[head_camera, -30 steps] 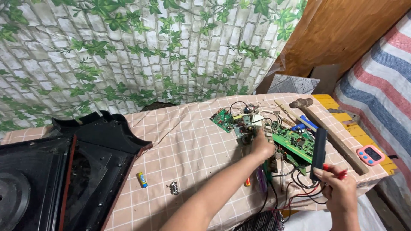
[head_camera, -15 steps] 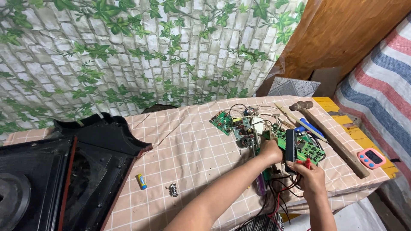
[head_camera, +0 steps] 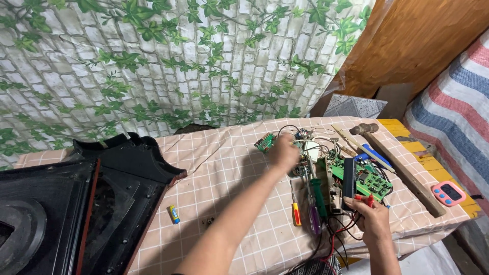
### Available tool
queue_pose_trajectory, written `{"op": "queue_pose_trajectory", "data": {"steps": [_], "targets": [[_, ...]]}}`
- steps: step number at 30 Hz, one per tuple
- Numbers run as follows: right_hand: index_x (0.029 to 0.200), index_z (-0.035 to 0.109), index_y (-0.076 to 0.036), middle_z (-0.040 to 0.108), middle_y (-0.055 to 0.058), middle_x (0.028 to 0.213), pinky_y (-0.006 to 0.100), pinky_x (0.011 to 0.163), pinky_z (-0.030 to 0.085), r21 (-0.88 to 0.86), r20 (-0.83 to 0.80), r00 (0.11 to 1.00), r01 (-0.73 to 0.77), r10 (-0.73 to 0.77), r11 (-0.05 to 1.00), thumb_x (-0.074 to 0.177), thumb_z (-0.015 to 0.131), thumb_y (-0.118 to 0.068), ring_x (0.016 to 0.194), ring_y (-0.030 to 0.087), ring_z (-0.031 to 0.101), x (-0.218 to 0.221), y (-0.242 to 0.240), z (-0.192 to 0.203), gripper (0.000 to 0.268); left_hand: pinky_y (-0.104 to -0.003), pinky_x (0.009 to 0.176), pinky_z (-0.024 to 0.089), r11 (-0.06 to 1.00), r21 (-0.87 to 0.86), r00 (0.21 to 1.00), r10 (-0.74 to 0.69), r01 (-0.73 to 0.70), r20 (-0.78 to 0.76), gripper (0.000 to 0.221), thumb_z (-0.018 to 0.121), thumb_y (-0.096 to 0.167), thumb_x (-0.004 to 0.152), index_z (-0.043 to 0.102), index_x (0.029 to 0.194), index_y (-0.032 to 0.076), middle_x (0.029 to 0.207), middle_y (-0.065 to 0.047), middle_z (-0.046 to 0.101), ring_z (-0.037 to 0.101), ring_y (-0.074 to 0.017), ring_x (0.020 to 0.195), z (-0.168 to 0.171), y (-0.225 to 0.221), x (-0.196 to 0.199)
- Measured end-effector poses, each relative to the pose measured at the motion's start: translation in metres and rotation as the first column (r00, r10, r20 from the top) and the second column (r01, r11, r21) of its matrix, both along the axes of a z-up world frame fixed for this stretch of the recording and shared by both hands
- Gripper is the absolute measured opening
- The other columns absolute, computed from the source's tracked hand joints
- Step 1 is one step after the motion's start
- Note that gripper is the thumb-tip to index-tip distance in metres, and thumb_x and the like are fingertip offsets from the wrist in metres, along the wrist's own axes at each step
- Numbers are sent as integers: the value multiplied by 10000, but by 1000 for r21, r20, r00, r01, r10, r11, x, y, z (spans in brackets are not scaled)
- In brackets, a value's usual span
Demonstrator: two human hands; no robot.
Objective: Testing electronic components on a circuit board using a digital multimeter and probes.
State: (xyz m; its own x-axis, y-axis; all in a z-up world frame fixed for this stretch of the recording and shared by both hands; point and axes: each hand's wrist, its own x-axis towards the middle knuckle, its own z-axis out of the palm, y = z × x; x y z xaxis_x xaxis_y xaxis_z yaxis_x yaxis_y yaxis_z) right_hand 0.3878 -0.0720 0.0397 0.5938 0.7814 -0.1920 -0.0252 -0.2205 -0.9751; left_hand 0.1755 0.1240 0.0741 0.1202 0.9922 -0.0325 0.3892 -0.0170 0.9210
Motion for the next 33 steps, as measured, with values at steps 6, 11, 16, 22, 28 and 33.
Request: {"op": "queue_pose_trajectory", "data": {"steps": [6, 11, 16, 22, 28, 33], "targets": [[994, 714, 62, 739, 198, 943, 505, 1035, 526, -92, 20, 998, -51, 53, 994, 723, 850, -13, 950, 343, 738, -40, 3, 19, 312, -470, 1059, 467, 988, -69, 886, 90, -136, -455, 510, 727, 323, 950, 570, 1341, 36, 1360, -156, 575, 546, -353, 1256, -65, 60, -59], [1140, 717, 13, 791, 164, 1047, 372, 864, 583, -421, 290, 933, -75, 213, 904, 643, 927, -167, 888, 296, 740, -114, -3, 73, 569, -454, 913, 543, 981, -128, 867, 65, -146, -495, 420, 711, 401, 952, 648, 1239, 100, 1290, -120, 606, 581, -335, 1169, -64, 72, -60], [1272, 703, -180, 736, 17, 1251, 388, 858, 534, -630, 518, 738, -11, 432, 776, 472, 895, -538, 1077, 244, 718, -119, 7, 35, 898, -441, 909, 565, 950, -220, 878, 94, -220, -469, 269, 795, 235, 886, 704, 1091, 87, 1187, -104, 684, 624, -319, 1156, -49, 75, -61], [1190, 679, -208, 664, 35, 1155, 442, 814, 549, -686, 564, 603, -38, 564, 726, 524, 854, -695, 1011, 273, 705, -117, 17, 5, 844, -449, 808, 588, 934, -263, 920, 133, -241, -369, 404, 796, 343, 853, 680, 1134, 78, 1114, -111, 748, 702, -335, 1080, -56, 79, -64], [1106, 622, -146, 634, 74, 1124, 453, 818, 535, -715, 578, 549, -16, 604, 699, 584, 841, -708, 959, 314, 701, -132, 19, 19, 798, -342, 572, 425, 918, -153, 890, 394, -366, 231, 345, 776, 70, 739, 476, 885, 158, 843, -37, 556, 538, -172, 681, -100, 87, -47], [1181, 646, -155, 631, 80, 1219, 452, 854, 538, -754, 536, 562, -17, 630, 656, 600, 821, -690, 1043, 325, 707, -140, 21, 30, 808, -391, 678, 557, 914, 224, 941, 325, -337, 92, 178, 757, 134, 772, 713, 938, 88, 952, -84, 743, 696, -252, 834, -81, 75, -54]]}}
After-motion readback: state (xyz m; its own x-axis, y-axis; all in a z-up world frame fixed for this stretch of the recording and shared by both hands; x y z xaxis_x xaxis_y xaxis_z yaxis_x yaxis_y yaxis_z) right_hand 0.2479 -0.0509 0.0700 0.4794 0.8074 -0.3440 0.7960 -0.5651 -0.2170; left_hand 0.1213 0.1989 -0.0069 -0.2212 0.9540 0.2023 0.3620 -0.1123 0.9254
